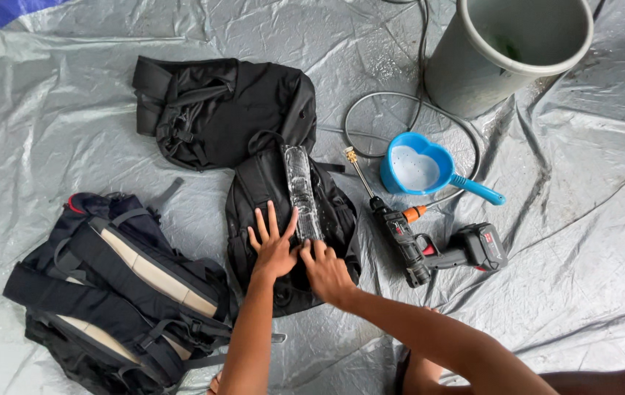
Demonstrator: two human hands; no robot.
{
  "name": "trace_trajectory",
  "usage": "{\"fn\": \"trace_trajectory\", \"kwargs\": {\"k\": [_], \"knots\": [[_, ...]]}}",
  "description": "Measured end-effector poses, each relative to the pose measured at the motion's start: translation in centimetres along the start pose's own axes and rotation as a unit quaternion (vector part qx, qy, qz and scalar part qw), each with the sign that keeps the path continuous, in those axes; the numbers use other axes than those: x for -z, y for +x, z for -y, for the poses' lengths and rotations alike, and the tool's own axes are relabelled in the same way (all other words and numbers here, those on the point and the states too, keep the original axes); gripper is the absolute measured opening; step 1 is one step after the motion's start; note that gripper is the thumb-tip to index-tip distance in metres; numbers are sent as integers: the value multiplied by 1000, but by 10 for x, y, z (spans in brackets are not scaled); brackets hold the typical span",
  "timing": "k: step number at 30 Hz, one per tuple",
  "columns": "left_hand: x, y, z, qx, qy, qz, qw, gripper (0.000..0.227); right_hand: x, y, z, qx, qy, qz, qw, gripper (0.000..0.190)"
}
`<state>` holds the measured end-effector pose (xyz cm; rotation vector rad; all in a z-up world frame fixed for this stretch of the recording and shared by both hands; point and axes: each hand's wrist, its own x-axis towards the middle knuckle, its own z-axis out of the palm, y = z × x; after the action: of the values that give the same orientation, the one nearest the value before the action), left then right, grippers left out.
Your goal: The person wipes the exterior and straps of black backpacks with a cloth while sitting on a plastic tarp.
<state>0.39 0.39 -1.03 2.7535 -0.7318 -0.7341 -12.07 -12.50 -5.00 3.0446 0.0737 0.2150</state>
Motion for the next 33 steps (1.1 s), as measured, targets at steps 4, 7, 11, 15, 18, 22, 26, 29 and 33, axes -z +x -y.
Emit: {"fn": "trace_trajectory", "kwargs": {"k": [4, 7, 11, 15, 18, 22, 26, 29, 33], "knots": [[-1, 4, -5, 7, -14, 8, 1000, 105, -26, 67, -13, -44, 8, -35, 998, 59], [-10, 9, 0, 38, 9, 16, 999, 100, -24, 88, -3, -104, -5, -34, 994, 60], [-46, 11, 10, -7, 30, -137, 990, 95, 8, 8, 14, -80, -5, 25, 997, 57], [-56, 18, 13, -16, 26, -202, 979, 90, 17, -57, 17, -15, -16, 117, 993, 62], [-66, 23, 18, -23, 47, -209, 977, 95, 2, -37, 9, -11, 54, 78, 995, 66], [-49, 20, 10, -10, 33, -196, 980, 89, -37, 53, -2, -100, 47, 3, 994, 64], [-69, 27, 26, -16, 46, -193, 980, 95, -9, 77, 7, -137, -13, -77, 987, 50], [-91, 41, 27, -30, 83, -265, 960, 82, 9, 13, 10, -90, -34, -72, 993, 53], [-82, 37, 12, 19, 148, -385, 911, 67, 15, -63, 30, -32, 31, 22, 999, 57]]}}
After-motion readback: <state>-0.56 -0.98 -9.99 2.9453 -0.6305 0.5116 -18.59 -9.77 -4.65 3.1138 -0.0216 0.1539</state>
